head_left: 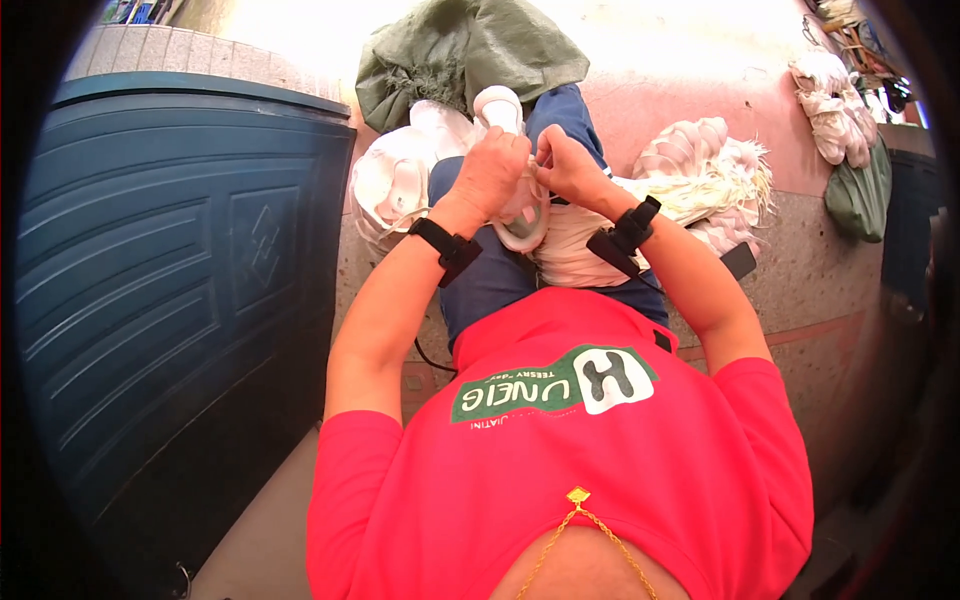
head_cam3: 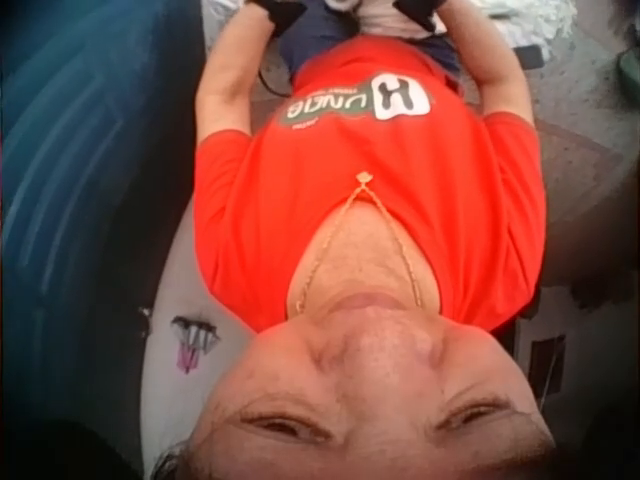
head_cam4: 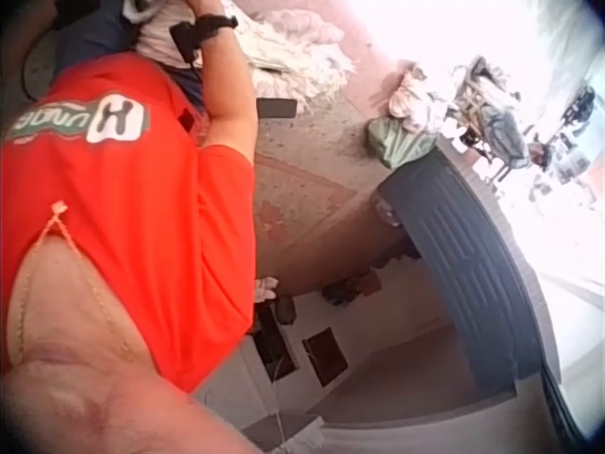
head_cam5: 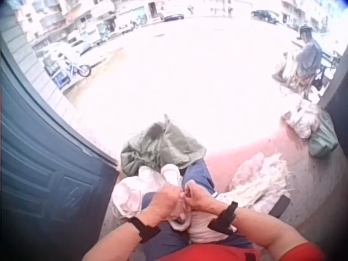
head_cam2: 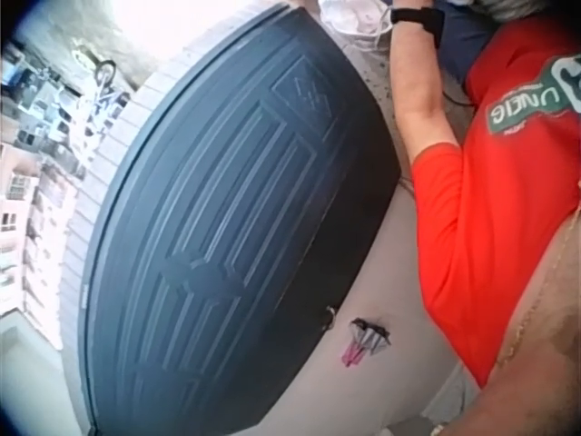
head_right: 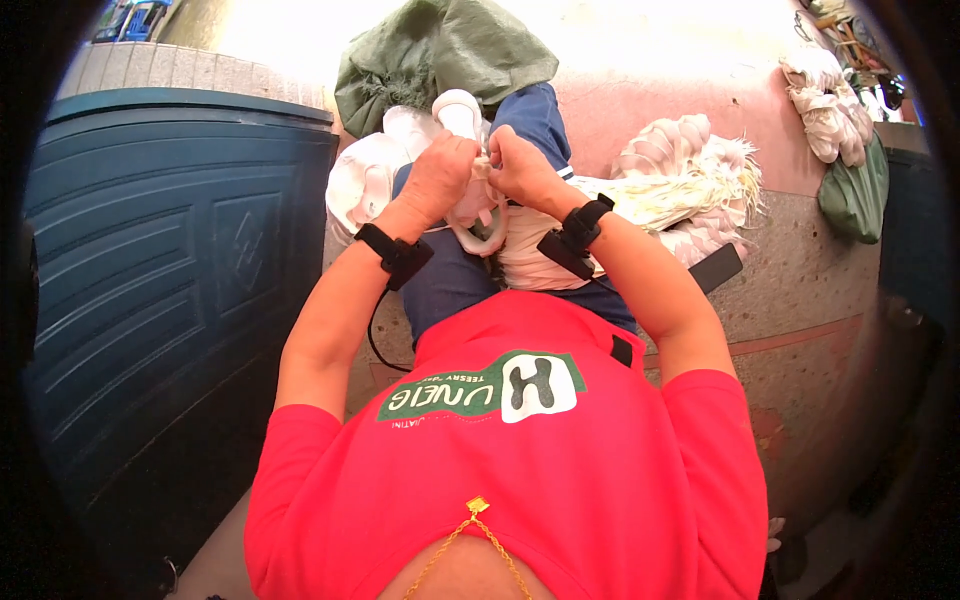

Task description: The recorder is lacing up shoes and packing them into bundles in a workshop environment.

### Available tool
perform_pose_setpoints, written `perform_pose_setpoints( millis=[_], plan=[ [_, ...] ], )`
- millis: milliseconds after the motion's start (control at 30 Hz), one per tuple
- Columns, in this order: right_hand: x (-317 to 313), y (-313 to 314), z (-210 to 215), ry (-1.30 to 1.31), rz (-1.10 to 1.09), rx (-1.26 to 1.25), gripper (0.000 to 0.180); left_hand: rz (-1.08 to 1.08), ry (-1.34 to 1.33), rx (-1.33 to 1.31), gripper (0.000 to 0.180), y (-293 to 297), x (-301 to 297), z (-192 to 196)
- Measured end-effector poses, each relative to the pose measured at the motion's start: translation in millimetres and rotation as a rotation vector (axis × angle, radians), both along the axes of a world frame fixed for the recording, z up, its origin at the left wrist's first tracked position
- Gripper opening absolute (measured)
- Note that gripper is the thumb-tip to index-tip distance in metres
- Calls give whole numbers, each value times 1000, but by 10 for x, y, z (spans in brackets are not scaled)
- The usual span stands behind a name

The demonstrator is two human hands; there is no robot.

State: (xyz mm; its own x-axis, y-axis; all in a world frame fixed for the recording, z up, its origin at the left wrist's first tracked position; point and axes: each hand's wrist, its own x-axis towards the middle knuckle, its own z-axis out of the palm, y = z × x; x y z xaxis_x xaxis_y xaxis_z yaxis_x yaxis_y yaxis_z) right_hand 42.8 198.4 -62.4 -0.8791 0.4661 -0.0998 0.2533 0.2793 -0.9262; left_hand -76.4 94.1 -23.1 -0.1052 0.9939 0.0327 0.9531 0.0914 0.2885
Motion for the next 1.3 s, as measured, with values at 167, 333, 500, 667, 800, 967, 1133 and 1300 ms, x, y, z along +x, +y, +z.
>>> perform_pose_setpoints(
  millis=[167,333,500,667,800,967,1133,1300],
  plan=[
    [46,21,-50,52,5,-65,23,216,-209,82,10,-100,-92,19],
    [49,32,-22,82,24,-82,23,375,-272,-172,13,-47,73,-68],
    [60,34,-63,76,18,-102,23,444,-188,-262,13,63,164,-5],
    [60,48,-140,122,26,-121,24,128,61,-34,13,90,254,45],
    [62,62,-143,79,23,-126,25,168,-31,-59,14,80,194,-63],
    [62,48,-74,102,10,-119,23,260,-352,64,13,-46,82,-141],
    [31,48,-239,221,-1,38,31,-74,74,115,14,200,182,0],
    [49,26,-17,48,45,-151,26,-155,84,186,18,14,55,67]
  ],
)
